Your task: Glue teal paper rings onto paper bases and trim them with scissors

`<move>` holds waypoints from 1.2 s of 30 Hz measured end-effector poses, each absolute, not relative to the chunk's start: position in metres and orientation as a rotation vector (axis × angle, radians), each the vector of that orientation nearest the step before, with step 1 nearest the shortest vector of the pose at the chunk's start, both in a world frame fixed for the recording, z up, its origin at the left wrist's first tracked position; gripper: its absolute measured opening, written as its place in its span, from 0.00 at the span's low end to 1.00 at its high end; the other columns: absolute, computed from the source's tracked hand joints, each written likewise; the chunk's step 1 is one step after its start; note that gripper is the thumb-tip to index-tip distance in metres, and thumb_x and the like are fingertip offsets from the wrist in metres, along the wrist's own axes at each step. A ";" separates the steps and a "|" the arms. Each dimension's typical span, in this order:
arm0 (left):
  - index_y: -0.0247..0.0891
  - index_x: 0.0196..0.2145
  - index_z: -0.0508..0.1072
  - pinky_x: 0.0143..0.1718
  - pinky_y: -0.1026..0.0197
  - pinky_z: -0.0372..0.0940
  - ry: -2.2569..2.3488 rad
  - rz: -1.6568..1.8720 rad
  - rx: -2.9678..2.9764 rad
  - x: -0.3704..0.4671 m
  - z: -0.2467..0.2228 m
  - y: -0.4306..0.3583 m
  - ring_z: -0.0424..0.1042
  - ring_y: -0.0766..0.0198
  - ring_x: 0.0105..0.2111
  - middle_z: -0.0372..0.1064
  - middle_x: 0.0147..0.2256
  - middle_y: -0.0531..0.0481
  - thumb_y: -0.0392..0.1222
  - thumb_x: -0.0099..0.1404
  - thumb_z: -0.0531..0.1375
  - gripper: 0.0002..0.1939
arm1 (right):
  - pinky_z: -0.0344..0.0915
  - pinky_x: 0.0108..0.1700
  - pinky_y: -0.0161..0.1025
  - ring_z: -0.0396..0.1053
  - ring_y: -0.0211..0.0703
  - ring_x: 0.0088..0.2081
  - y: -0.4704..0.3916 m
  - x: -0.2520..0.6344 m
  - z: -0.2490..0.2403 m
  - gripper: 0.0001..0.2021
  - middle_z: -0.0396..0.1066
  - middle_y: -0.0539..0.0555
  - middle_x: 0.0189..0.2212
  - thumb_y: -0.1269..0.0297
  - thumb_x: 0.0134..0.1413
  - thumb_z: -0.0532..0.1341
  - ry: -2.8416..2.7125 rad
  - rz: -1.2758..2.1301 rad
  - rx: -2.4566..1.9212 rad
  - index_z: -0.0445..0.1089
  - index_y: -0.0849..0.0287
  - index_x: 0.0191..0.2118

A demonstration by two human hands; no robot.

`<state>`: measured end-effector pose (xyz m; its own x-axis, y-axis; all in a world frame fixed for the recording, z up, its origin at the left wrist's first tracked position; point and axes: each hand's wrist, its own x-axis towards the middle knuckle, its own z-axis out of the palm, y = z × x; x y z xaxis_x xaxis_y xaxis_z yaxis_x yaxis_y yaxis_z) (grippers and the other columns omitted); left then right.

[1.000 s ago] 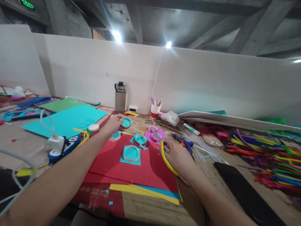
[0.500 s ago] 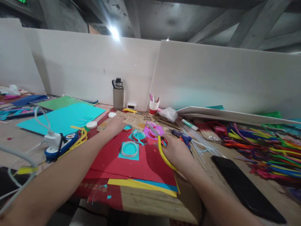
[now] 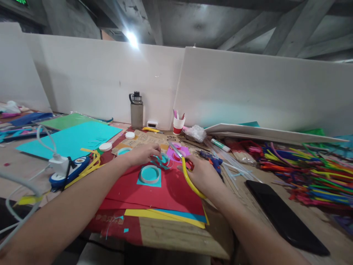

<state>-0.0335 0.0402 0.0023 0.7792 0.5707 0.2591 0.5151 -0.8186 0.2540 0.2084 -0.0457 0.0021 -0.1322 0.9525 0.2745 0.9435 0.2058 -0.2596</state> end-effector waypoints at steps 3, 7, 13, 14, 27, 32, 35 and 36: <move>0.42 0.38 0.77 0.41 0.63 0.61 0.826 0.403 2.821 -0.034 0.000 0.044 0.68 0.62 0.40 0.67 0.41 0.46 0.35 0.60 0.56 0.12 | 0.58 0.33 0.35 0.72 0.47 0.36 -0.047 0.208 0.002 0.16 0.75 0.58 0.37 0.60 0.53 0.58 -2.100 0.049 -1.735 0.69 0.55 0.47; 0.39 0.36 0.76 0.42 0.63 0.60 0.843 0.406 2.833 -0.032 -0.005 0.047 0.67 0.62 0.41 0.67 0.42 0.46 0.37 0.62 0.55 0.10 | 0.59 0.34 0.34 0.72 0.47 0.36 -0.047 0.209 0.000 0.15 0.75 0.58 0.36 0.60 0.52 0.59 -2.083 0.087 -1.708 0.71 0.56 0.46; 0.38 0.38 0.72 0.42 0.61 0.59 0.982 0.397 2.807 -0.027 -0.006 0.045 0.67 0.60 0.41 0.67 0.42 0.46 0.38 0.63 0.53 0.09 | 0.60 0.35 0.35 0.72 0.49 0.36 -0.047 0.209 -0.001 0.15 0.76 0.58 0.34 0.57 0.51 0.60 -2.039 0.123 -1.658 0.72 0.55 0.44; 0.38 0.38 0.71 0.42 0.61 0.59 1.005 0.428 2.777 -0.026 -0.005 0.045 0.66 0.60 0.41 0.67 0.42 0.46 0.38 0.63 0.52 0.09 | 0.61 0.35 0.35 0.72 0.49 0.35 -0.046 0.209 0.000 0.15 0.76 0.58 0.33 0.57 0.50 0.60 -2.020 0.143 -1.647 0.72 0.55 0.44; 0.40 0.37 0.77 0.39 0.63 0.65 0.357 0.165 2.126 -0.004 0.044 -0.029 0.73 0.62 0.37 0.75 0.37 0.48 0.41 0.57 0.61 0.09 | 0.57 0.14 0.29 0.58 0.32 0.14 -0.033 0.218 0.000 0.23 0.63 0.44 0.18 0.44 0.45 0.60 -1.408 0.819 -1.320 0.66 0.57 0.41; 0.43 0.29 0.80 0.25 0.62 0.65 0.244 -0.152 1.801 -0.004 0.059 -0.049 0.75 0.56 0.29 0.77 0.32 0.47 0.50 0.45 0.68 0.12 | 0.56 0.13 0.28 0.57 0.32 0.14 -0.032 0.216 -0.003 0.22 0.61 0.43 0.17 0.45 0.46 0.61 -1.447 0.865 -1.268 0.65 0.57 0.41; 0.41 0.30 0.79 0.22 0.62 0.63 0.365 -0.219 1.778 -0.011 0.054 -0.043 0.73 0.60 0.24 0.76 0.31 0.45 0.50 0.53 0.63 0.12 | 0.56 0.14 0.29 0.58 0.32 0.14 -0.032 0.215 -0.005 0.21 0.62 0.44 0.19 0.46 0.47 0.61 -1.472 0.874 -1.266 0.65 0.57 0.41; 0.40 0.32 0.78 0.21 0.63 0.62 0.440 -0.217 1.806 -0.012 0.051 -0.040 0.72 0.61 0.23 0.75 0.29 0.46 0.50 0.55 0.61 0.12 | 0.56 0.14 0.29 0.58 0.32 0.15 -0.032 0.216 -0.006 0.21 0.62 0.44 0.19 0.46 0.47 0.61 -1.482 0.873 -1.264 0.65 0.57 0.41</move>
